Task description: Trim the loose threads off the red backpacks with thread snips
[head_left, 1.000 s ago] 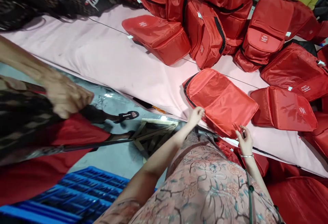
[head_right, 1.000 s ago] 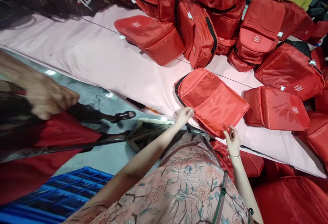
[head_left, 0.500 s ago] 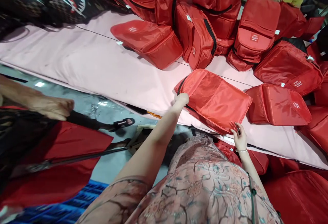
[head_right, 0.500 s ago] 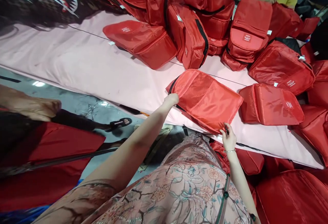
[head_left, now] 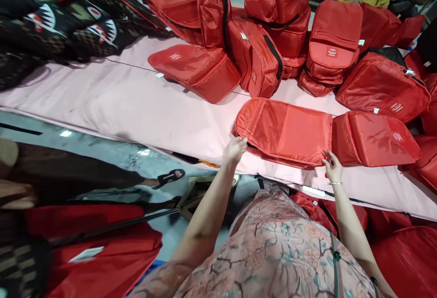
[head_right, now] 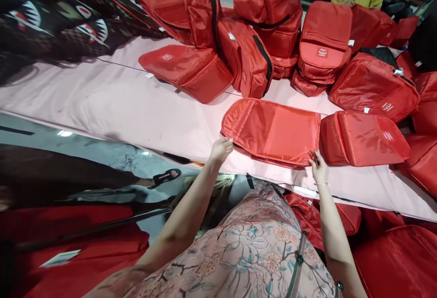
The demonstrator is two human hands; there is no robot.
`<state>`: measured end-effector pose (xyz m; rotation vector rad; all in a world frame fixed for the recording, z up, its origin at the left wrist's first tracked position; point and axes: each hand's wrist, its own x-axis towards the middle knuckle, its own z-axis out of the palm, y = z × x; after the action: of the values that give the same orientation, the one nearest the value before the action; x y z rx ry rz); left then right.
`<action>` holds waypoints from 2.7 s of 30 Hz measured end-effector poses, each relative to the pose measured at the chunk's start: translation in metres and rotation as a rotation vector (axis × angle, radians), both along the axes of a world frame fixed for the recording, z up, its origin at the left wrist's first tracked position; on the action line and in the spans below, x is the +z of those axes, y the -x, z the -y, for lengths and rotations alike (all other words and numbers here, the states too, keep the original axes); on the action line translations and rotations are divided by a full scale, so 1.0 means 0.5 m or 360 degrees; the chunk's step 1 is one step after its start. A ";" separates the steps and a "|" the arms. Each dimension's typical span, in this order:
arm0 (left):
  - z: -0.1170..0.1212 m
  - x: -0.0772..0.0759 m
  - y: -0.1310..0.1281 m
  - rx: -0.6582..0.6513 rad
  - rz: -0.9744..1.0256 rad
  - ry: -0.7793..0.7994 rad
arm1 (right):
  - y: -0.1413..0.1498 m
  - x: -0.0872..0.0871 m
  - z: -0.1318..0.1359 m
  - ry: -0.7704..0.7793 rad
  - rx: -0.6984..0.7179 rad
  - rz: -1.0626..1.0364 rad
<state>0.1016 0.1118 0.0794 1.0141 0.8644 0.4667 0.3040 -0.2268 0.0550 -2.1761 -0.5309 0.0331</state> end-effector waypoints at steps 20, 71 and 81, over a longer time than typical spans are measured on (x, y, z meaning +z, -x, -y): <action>0.155 -0.046 0.129 -0.0468 -0.0637 -0.1594 | 0.234 0.028 -0.209 0.0182 0.0314 -0.0348; 0.169 -0.053 0.092 -0.0890 -0.0446 -0.1232 | 0.334 0.037 -0.200 0.1200 0.0725 0.0007; 0.174 -0.043 0.092 -0.0917 -0.0439 -0.1238 | 0.325 0.045 -0.216 0.1243 0.0779 -0.0064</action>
<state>0.0555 0.0249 0.0581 2.0070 0.5806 0.1552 0.1412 -0.1190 0.0773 -2.7113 -1.1616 0.6413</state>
